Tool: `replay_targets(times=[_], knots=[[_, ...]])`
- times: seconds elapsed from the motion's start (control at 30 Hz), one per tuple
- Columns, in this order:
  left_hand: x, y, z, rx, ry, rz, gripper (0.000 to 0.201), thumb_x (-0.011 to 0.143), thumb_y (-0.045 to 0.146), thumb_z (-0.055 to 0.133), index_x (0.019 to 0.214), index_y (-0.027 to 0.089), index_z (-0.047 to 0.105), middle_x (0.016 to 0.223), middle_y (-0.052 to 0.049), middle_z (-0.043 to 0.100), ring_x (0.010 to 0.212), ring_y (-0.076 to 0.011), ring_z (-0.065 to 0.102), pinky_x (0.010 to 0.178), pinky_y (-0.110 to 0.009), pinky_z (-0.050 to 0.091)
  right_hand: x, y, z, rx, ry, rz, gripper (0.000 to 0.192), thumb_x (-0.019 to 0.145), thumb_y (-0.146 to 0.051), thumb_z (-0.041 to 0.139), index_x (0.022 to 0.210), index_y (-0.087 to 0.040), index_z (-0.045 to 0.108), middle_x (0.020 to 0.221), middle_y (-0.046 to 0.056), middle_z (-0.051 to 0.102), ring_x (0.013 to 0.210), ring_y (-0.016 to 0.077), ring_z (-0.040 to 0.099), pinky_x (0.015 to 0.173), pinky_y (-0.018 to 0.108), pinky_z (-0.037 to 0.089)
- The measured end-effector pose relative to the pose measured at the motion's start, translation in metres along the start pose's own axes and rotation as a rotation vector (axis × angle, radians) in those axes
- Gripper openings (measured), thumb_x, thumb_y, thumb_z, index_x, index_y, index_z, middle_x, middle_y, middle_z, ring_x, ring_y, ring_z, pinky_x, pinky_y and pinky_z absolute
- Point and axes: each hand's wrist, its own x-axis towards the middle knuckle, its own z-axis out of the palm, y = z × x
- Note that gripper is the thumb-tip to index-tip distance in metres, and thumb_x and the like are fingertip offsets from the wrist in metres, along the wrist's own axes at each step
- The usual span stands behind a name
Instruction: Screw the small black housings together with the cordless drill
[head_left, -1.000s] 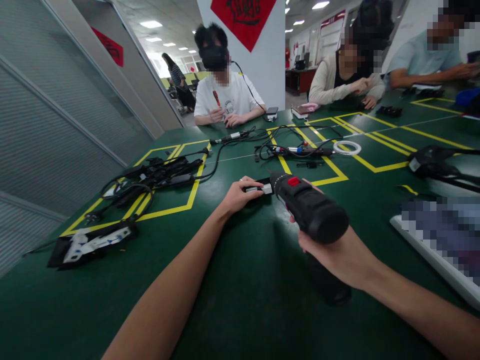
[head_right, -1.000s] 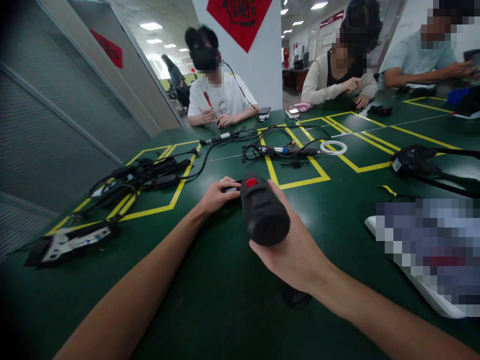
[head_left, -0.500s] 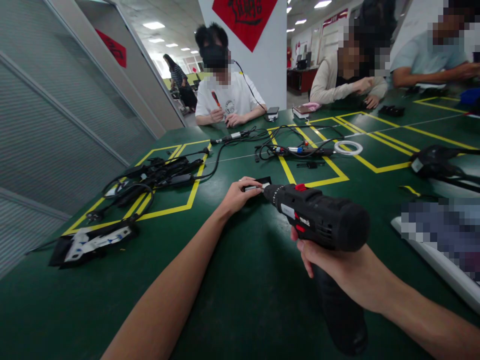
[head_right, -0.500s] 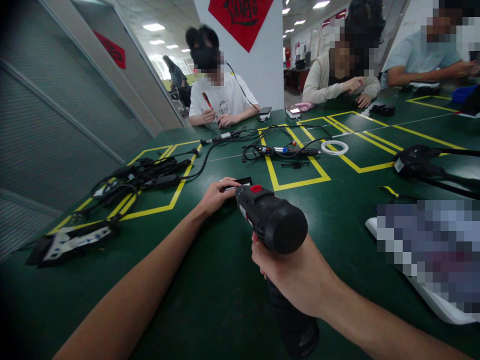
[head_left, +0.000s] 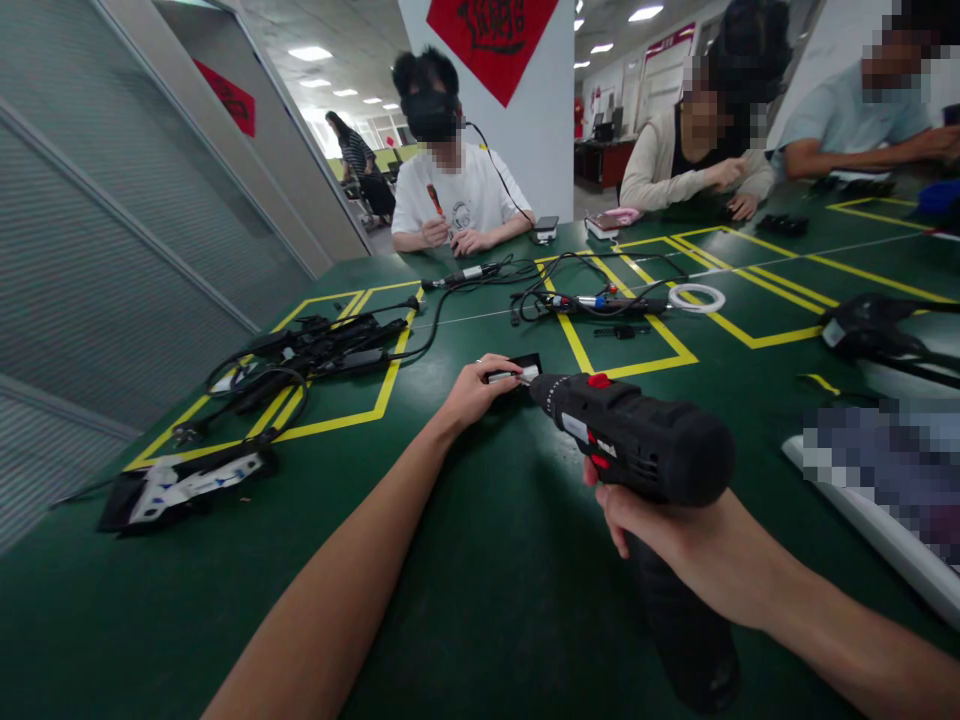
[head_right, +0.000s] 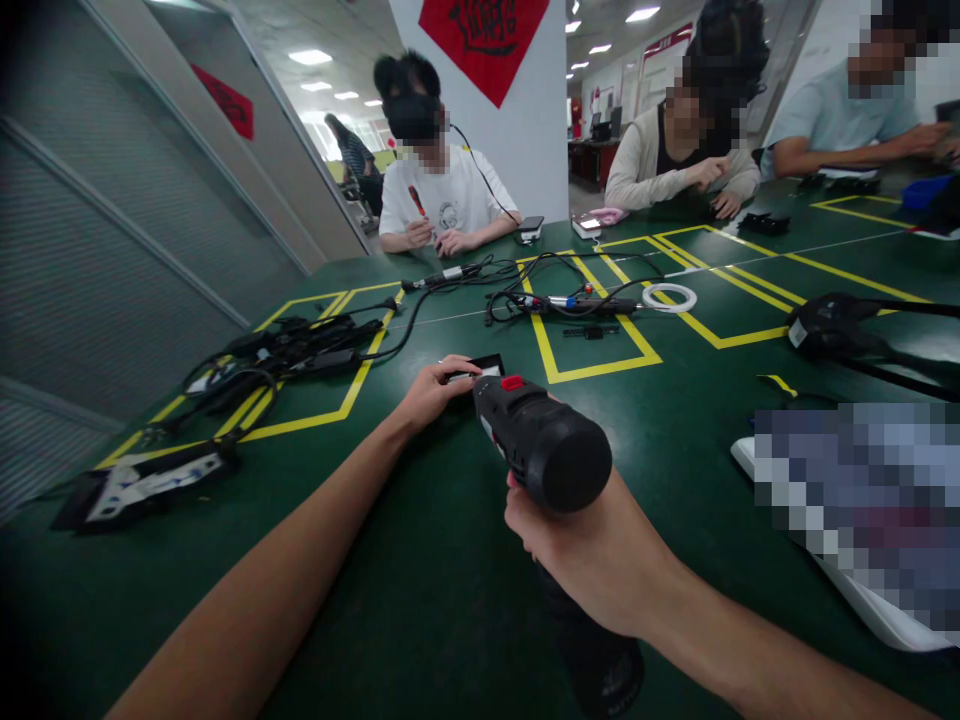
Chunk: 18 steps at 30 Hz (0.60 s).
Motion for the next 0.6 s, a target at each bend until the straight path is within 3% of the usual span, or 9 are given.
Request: replay_targets(times=[0.27, 0.6], knots=[[0.0002, 0.0004, -0.0006, 0.008, 0.002, -0.014, 0.028, 0.076, 0.038, 0.062, 0.096, 0.021, 0.07, 0.113, -0.007, 0.059, 0.112, -0.0226, 0.053, 0.103, -0.039, 0.038, 0.0008, 0.0014, -0.0007, 0.003, -0.015, 0.0, 0.011, 0.08, -0.03, 0.055, 0.085, -0.02, 0.053, 0.065, -0.002, 0.054, 0.062, 0.0152, 0.052, 0.058, 0.028, 0.043], [-0.0004, 0.004, 0.0001, 0.014, 0.0, -0.016, 0.029, 0.075, 0.04, 0.062, 0.095, 0.021, 0.071, 0.112, -0.007, 0.06, 0.11, -0.0228, 0.054, 0.102, -0.039, 0.039, 0.0043, 0.0015, -0.0008, -0.076, 0.051, -0.126, 0.007, 0.08, -0.025, 0.057, 0.084, -0.02, 0.059, 0.068, -0.001, 0.059, 0.062, 0.0149, 0.056, 0.063, 0.029, 0.049]])
